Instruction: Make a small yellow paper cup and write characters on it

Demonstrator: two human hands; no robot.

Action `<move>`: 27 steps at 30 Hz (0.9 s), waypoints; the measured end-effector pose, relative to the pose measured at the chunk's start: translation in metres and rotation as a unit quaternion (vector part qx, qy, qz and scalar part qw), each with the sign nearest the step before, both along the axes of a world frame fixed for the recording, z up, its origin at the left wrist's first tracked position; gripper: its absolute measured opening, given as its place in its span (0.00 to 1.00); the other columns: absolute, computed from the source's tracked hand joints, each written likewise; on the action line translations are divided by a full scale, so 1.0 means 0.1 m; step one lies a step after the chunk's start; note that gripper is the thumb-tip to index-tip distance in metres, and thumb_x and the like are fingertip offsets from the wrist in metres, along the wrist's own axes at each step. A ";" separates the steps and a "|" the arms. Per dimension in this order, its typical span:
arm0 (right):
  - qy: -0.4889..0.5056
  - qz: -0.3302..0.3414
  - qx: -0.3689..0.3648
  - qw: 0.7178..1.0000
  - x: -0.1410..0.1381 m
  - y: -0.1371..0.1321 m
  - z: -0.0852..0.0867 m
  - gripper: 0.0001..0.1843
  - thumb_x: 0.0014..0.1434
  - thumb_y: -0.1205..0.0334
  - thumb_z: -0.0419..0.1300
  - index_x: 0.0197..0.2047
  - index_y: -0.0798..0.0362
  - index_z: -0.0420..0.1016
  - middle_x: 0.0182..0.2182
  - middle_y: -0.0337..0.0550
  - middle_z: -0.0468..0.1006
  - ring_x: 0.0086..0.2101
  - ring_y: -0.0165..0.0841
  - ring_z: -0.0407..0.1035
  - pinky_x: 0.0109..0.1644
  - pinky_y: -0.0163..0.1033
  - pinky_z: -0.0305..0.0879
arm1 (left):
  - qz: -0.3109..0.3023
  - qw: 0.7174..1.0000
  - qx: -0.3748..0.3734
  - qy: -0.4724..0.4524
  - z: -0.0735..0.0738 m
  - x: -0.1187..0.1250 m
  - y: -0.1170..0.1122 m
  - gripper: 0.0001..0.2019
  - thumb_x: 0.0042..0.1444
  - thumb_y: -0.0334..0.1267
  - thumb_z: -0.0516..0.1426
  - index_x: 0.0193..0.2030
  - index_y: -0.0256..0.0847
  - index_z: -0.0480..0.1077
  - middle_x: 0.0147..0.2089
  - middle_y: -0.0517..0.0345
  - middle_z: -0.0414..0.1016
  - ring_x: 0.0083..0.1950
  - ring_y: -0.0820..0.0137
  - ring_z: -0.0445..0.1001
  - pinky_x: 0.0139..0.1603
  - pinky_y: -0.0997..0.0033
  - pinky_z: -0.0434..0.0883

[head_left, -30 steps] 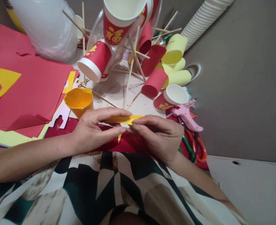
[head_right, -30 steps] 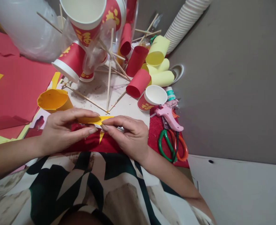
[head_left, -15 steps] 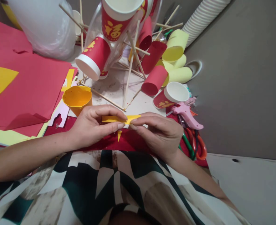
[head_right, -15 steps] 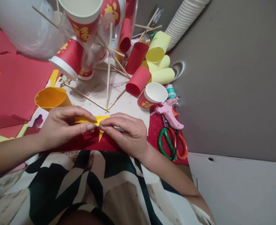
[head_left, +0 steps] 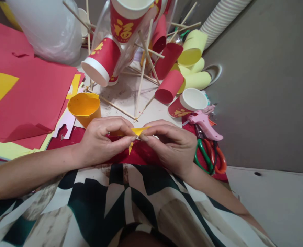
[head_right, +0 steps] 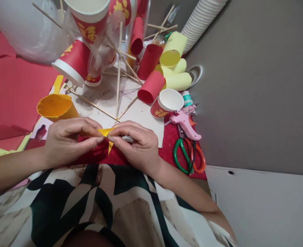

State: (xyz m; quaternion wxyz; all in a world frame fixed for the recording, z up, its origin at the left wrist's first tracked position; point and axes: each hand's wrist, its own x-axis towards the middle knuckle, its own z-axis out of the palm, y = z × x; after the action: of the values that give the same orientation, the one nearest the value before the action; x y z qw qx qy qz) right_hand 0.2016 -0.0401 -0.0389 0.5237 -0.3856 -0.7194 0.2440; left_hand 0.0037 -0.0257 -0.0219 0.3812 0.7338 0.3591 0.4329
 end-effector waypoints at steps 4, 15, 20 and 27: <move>0.010 -0.010 -0.008 1.000 -0.01 -0.02 -0.01 0.06 0.57 0.69 0.68 0.33 0.48 0.82 0.31 0.38 0.84 0.34 0.31 0.79 0.40 0.36 0.78 | 0.007 1.000 -0.014 -0.011 0.00 0.02 0.00 0.08 0.55 0.32 0.64 0.26 0.45 0.74 0.32 0.60 0.81 0.33 0.71 0.78 0.37 0.70 0.75; 0.110 -0.033 -0.076 0.991 -0.05 -0.04 -0.06 0.15 0.52 0.69 0.71 0.39 0.46 0.73 0.30 0.32 0.79 0.28 0.26 0.76 0.33 0.30 0.76 | 0.008 0.997 -0.070 -0.026 -0.02 0.02 -0.01 0.07 0.56 0.35 0.65 0.28 0.44 0.74 0.31 0.61 0.80 0.32 0.71 0.76 0.37 0.68 0.75; 0.127 -0.029 -0.105 0.986 -0.05 -0.03 -0.05 0.17 0.52 0.70 0.71 0.41 0.44 0.71 0.32 0.31 0.79 0.30 0.27 0.79 0.32 0.28 0.76 | 0.015 0.991 -0.102 -0.083 -0.03 0.04 -0.01 0.08 0.52 0.33 0.68 0.36 0.43 0.73 0.33 0.62 0.78 0.33 0.72 0.78 0.35 0.72 0.76; 0.151 0.027 -0.160 0.975 -0.01 -0.02 0.02 0.13 0.57 0.70 0.68 0.41 0.46 0.72 0.29 0.30 0.82 0.26 0.26 0.79 0.34 0.29 0.79 | -0.053 0.965 -0.202 -0.157 -0.02 0.01 0.03 0.11 0.55 0.32 0.67 0.40 0.43 0.70 0.31 0.64 0.80 0.27 0.76 0.78 0.30 0.78 0.76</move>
State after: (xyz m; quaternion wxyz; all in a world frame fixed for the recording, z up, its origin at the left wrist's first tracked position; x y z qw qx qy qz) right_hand 0.2005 -0.0417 -0.0371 0.5511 -0.4035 -0.5938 0.4253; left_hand 0.0047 -0.0222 -0.0236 0.5956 0.5823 0.3351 0.4403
